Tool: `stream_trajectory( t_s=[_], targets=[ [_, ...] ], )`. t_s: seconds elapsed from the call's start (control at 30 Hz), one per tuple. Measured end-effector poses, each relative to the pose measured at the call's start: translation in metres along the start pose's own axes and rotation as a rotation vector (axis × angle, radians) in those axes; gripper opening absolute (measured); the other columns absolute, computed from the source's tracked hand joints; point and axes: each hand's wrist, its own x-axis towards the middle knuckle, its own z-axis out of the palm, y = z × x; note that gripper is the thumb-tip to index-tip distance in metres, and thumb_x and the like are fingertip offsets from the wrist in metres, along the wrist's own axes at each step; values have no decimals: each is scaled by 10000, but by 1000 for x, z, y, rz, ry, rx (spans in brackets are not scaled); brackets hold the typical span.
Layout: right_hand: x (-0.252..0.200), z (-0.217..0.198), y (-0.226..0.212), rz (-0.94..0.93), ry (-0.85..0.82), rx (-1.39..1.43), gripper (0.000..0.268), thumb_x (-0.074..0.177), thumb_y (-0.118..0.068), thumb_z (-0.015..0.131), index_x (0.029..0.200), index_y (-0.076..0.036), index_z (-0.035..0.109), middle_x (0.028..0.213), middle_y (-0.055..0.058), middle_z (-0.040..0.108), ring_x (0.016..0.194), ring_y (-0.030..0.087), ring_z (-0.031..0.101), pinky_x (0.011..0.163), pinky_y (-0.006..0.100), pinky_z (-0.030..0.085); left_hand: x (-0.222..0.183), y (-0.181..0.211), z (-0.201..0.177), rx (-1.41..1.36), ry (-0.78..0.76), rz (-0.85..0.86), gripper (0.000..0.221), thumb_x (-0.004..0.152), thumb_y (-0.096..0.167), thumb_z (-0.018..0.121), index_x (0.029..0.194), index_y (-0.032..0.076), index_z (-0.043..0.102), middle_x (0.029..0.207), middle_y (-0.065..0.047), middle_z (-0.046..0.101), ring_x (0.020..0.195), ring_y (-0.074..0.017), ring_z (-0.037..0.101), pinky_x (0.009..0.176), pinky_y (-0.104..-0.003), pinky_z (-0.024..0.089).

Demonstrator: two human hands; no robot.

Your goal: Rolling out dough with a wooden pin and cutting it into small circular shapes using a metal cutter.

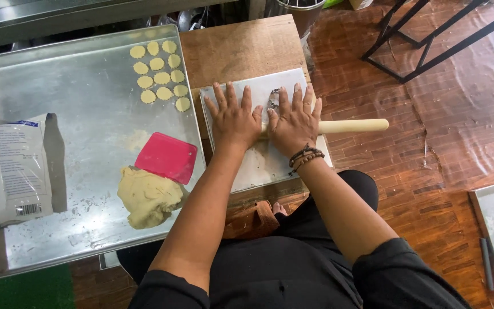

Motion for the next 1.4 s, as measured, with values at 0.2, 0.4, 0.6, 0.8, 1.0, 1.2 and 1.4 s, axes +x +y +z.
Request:
stream_trajectory(
  t_s=[0.2, 0.4, 0.6, 0.8, 1.0, 1.2, 1.4],
  targets=[
    [-22, 5, 0, -8, -18, -14, 659, 1058, -519, 222, 1594, -162, 364, 1664, 178, 293, 1566, 364, 99, 1226, 580, 9, -23, -2, 2, 21, 4, 51, 687, 1030, 567, 342, 1565, 152, 456, 1623, -260, 368, 1563, -460, 139, 1214, -686, 29],
    [-44, 9, 5, -32, -4, 12, 682, 1043, -516, 265, 1587, -116, 357, 1654, 176, 300, 1562, 382, 105, 1232, 574, 8, -46, -3, -1, 71, -47, 121, 718, 1030, 563, 292, 1590, 126, 398, 1656, -239, 317, 1579, -436, 86, 1206, -709, -36],
    [-71, 25, 12, -86, 80, 22, 689, 1015, -491, 366, 1574, -88, 368, 1628, 182, 347, 1552, 403, 139, 1232, 576, 43, -82, -4, -11, 19, -17, 204, 785, 964, 561, 378, 1562, 53, 413, 1650, -241, 328, 1573, -452, 113, 1195, -733, -10],
    [-101, 30, 20, -153, 104, -4, 680, 1016, -443, 371, 1566, -45, 356, 1620, 207, 338, 1546, 427, 152, 1235, 578, 82, -109, -12, 1, 35, 24, 271, 941, 810, 553, 543, 1562, 10, 386, 1657, -242, 304, 1563, -462, 135, 1219, -699, 65],
    [-119, 34, 24, -192, 163, -21, 659, 1031, -434, 413, 1560, -42, 387, 1612, 206, 365, 1532, 417, 214, 1235, 574, 101, -124, -17, 11, 30, 29, 308, 971, 802, 525, 585, 1584, 8, 333, 1675, -249, 249, 1567, -457, 111, 1232, -682, 48],
    [-108, 25, 24, -180, 61, -15, 675, 1038, -460, 345, 1586, -66, 334, 1632, 194, 331, 1543, 411, 184, 1236, 579, 91, -113, -18, 15, 24, 31, 292, 883, 858, 519, 516, 1581, 37, 359, 1664, -234, 287, 1568, -439, 146, 1229, -673, 75],
    [-72, 37, 32, -202, 64, -15, 701, 1028, -505, 339, 1595, -93, 332, 1620, 172, 359, 1542, 399, 198, 1235, 577, 120, -82, -17, 19, 18, 70, 249, 750, 933, 488, 439, 1549, 60, 441, 1630, -231, 364, 1562, -434, 185, 1207, -710, 64]
  ],
)
